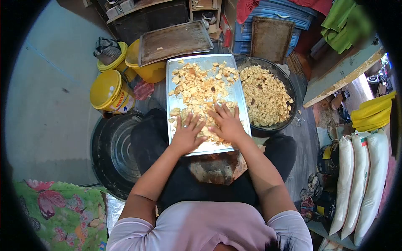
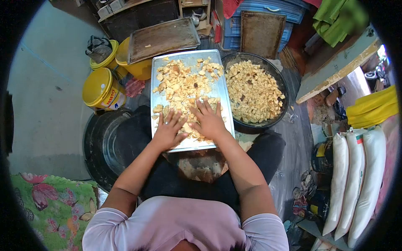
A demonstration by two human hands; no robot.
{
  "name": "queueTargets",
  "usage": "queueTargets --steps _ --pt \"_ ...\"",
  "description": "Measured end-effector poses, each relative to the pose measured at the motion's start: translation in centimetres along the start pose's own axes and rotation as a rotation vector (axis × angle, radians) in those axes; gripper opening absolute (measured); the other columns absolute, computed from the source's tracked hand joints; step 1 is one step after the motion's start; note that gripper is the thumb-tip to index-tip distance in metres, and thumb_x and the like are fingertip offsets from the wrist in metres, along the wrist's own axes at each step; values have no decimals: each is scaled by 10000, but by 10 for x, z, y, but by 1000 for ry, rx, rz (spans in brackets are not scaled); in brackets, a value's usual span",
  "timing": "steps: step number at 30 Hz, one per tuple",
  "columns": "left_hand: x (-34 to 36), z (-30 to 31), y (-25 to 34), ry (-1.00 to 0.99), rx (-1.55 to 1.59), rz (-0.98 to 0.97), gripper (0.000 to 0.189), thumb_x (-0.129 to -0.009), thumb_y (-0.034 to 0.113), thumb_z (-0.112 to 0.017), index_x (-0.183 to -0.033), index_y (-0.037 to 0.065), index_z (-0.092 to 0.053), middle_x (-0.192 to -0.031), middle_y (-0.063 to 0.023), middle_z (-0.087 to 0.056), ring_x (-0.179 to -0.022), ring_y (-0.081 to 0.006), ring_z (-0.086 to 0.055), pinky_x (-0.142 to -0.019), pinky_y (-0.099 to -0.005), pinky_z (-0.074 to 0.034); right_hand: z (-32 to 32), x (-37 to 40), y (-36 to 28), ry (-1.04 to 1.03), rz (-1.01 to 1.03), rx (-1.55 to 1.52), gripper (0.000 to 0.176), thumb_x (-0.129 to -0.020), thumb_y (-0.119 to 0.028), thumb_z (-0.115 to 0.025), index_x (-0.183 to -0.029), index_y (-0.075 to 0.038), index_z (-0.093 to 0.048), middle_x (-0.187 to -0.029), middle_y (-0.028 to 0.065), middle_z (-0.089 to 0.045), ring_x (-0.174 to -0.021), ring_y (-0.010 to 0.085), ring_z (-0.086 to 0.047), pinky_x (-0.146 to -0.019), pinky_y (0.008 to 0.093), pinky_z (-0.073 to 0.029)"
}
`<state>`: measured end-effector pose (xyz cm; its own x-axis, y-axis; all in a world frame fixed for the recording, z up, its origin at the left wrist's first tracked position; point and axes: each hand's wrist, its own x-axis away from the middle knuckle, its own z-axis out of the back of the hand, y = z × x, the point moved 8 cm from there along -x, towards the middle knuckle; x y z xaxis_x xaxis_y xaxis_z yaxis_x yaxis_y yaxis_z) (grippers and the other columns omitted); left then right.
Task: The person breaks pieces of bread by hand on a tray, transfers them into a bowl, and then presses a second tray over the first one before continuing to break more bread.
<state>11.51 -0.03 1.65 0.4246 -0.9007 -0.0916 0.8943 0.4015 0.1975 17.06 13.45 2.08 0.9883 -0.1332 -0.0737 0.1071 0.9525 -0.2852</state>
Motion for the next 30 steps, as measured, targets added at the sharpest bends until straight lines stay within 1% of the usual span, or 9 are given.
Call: queueTargets --steps 1,5,8,10,12,17,24,27,30 --pt "2 -3 4 -9 -11 -19 589 -912 508 -459 -1409 196 -410 -1502 -132 -287 -1414 -362 -164 -1104 -609 -50 -9 1 0 -27 6 35 626 -889 -549 -462 -1430 -251 -359 -1522 82 -259 -1415 318 -190 -1080 665 -14" --pt "5 3 3 18 -10 -31 600 -909 515 -456 -1407 185 -408 -1496 -125 -305 -1409 -355 -192 -1102 -615 -34 1 0 12 113 -46 39 594 -906 -497 -475 -1432 -249 -353 -1512 79 -286 -1411 327 -198 -1074 670 -6" --pt "13 -3 9 -18 25 -48 625 -902 512 -475 -1409 154 -400 -1491 -115 -319 -1407 -347 -203 -1102 -615 -31 17 13 -2 126 -16 29 590 -906 -468 -489 -1428 -222 -363 -1509 82 -291 -1402 328 -222 -1069 676 -12" --pt "17 -8 17 -60 40 -67 637 -897 506 -492 -1406 134 -400 -1485 -109 -333 -1405 -344 -212 -1102 -615 -37 9 27 -16 111 48 25 585 -904 -438 -497 -1422 -197 -372 -1491 85 -324 -1387 323 -258 -1066 683 -18" --pt "20 -4 19 -74 99 -62 660 -888 504 -511 -1399 102 -400 -1477 -104 -349 -1407 -339 -209 -1105 -611 -19 -7 44 -38 -50 129 -10 575 -904 -414 -502 -1418 -187 -379 -1458 84 -375 -1373 308 -289 -1065 689 -26" --pt "30 1 12 3 105 35 629 -886 485 -518 -1361 79 -448 -1458 -116 -372 -1409 -341 -200 -1091 -635 -33 -14 56 -47 -16 182 -75 476 -865 -301 -588 -1325 -219 -500 -1417 35 -434 -1366 273 -308 -1071 686 -24" --pt "38 -5 24 -25 37 -55 578 -898 462 -511 -1374 139 -450 -1473 -106 -349 -1406 -337 -210 -1086 -642 -60 -8 67 -37 0 262 -52 487 -870 -341 -579 -1337 -236 -489 -1448 23 -394 -1383 268 -278 -1072 684 -14" --pt "35 -2 25 26 54 -5 563 -900 447 -516 -1383 169 -441 -1480 -92 -340 -1405 -332 -213 -1086 -643 -60 -7 66 -14 33 95 -2 561 -884 -456 -529 -1393 -247 -416 -1478 24 -352 -1400 273 -243 -1075 675 3" --pt "32 -8 37 -16 23 -92 576 -889 444 -534 -1391 178 -432 -1480 -93 -340 -1405 -331 -214 -1087 -641 -63 -11 65 -7 47 87 19 578 -898 -484 -495 -1413 -245 -386 -1495 30 -324 -1405 281 -229 -1076 670 12"
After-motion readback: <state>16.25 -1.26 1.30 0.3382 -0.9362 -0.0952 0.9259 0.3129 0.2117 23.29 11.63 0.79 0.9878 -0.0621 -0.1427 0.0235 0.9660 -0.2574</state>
